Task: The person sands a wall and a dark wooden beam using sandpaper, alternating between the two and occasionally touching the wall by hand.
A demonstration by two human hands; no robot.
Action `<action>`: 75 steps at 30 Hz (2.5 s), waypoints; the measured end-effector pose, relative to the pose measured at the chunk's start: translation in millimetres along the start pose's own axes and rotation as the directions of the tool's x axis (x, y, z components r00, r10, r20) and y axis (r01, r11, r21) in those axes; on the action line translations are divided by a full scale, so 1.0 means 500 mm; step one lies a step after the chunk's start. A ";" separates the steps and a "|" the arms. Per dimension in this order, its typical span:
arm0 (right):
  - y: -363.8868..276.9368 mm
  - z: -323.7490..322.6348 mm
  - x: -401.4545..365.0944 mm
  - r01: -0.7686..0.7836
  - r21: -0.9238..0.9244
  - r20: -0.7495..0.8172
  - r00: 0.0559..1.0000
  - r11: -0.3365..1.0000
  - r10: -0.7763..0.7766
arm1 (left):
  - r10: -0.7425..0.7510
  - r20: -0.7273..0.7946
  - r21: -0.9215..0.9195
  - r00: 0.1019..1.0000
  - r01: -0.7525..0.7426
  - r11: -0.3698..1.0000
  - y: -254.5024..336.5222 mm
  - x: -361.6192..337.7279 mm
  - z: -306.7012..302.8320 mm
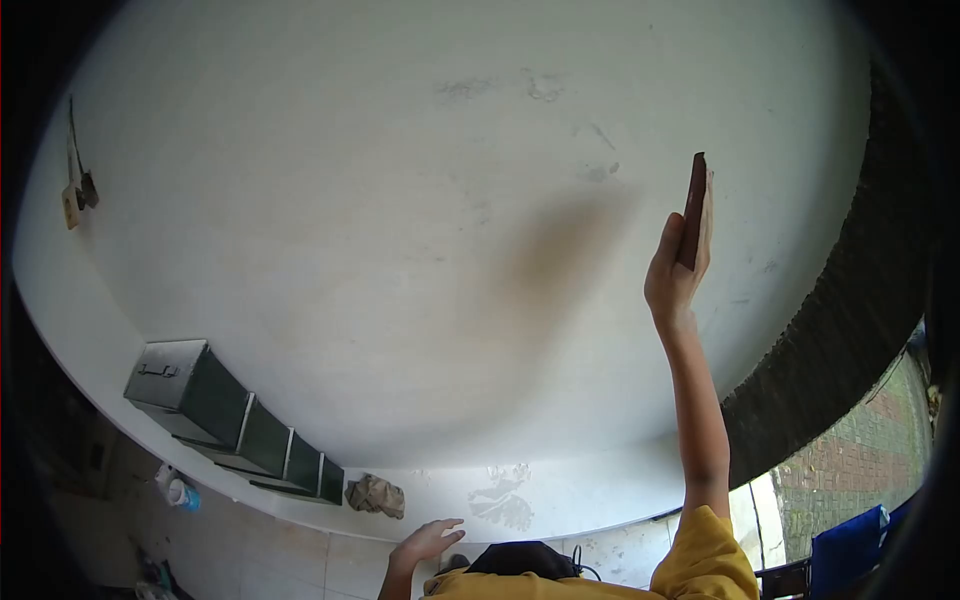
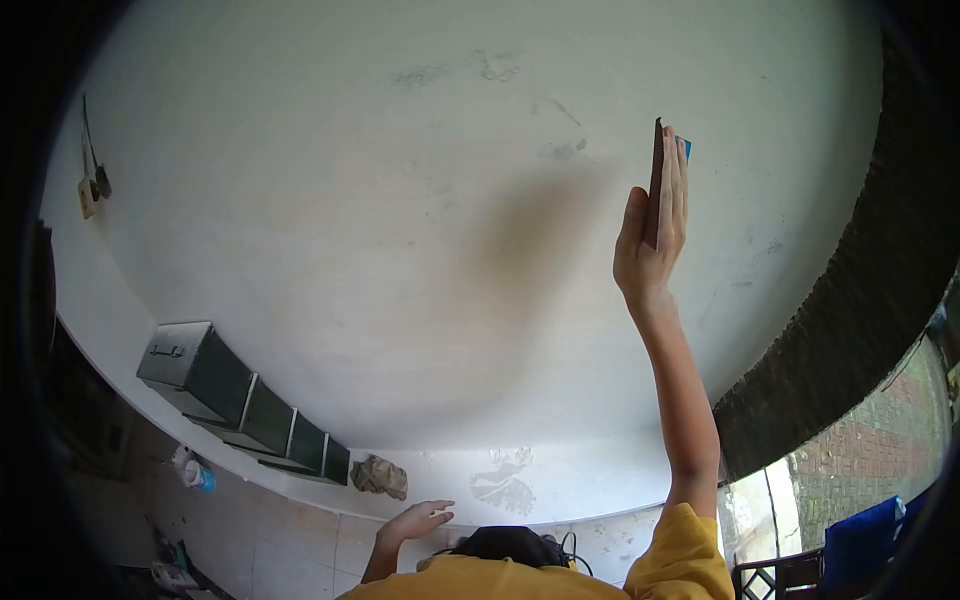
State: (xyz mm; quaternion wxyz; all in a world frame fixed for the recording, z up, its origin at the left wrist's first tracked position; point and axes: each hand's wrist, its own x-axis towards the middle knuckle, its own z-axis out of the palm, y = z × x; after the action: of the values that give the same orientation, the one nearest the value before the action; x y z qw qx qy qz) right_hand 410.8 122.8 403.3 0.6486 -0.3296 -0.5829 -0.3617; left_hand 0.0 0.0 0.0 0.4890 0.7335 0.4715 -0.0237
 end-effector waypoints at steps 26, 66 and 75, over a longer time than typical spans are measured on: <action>-0.059 0.181 -0.040 0.103 -0.477 0.188 0.982 0.873 -0.013 | -0.034 0.006 -0.146 0.999 0.034 0.989 -0.321 -0.043 -0.143; 0.027 0.101 -0.056 0.138 -0.387 0.376 0.926 0.912 0.020 | 0.020 0.133 -0.244 0.991 0.013 0.970 -0.008 0.174 0.117; 0.025 0.127 0.092 0.199 -0.359 0.310 0.947 0.912 -0.084 | 0.002 0.104 -0.140 0.995 0.012 0.990 -0.071 0.159 -0.020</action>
State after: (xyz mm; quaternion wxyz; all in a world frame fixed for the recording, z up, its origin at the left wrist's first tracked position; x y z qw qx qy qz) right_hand 391.4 179.6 455.8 0.4511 -0.4561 -0.6111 -0.4637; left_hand 14.3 63.2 -58.8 0.5632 0.6938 0.4479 -0.0298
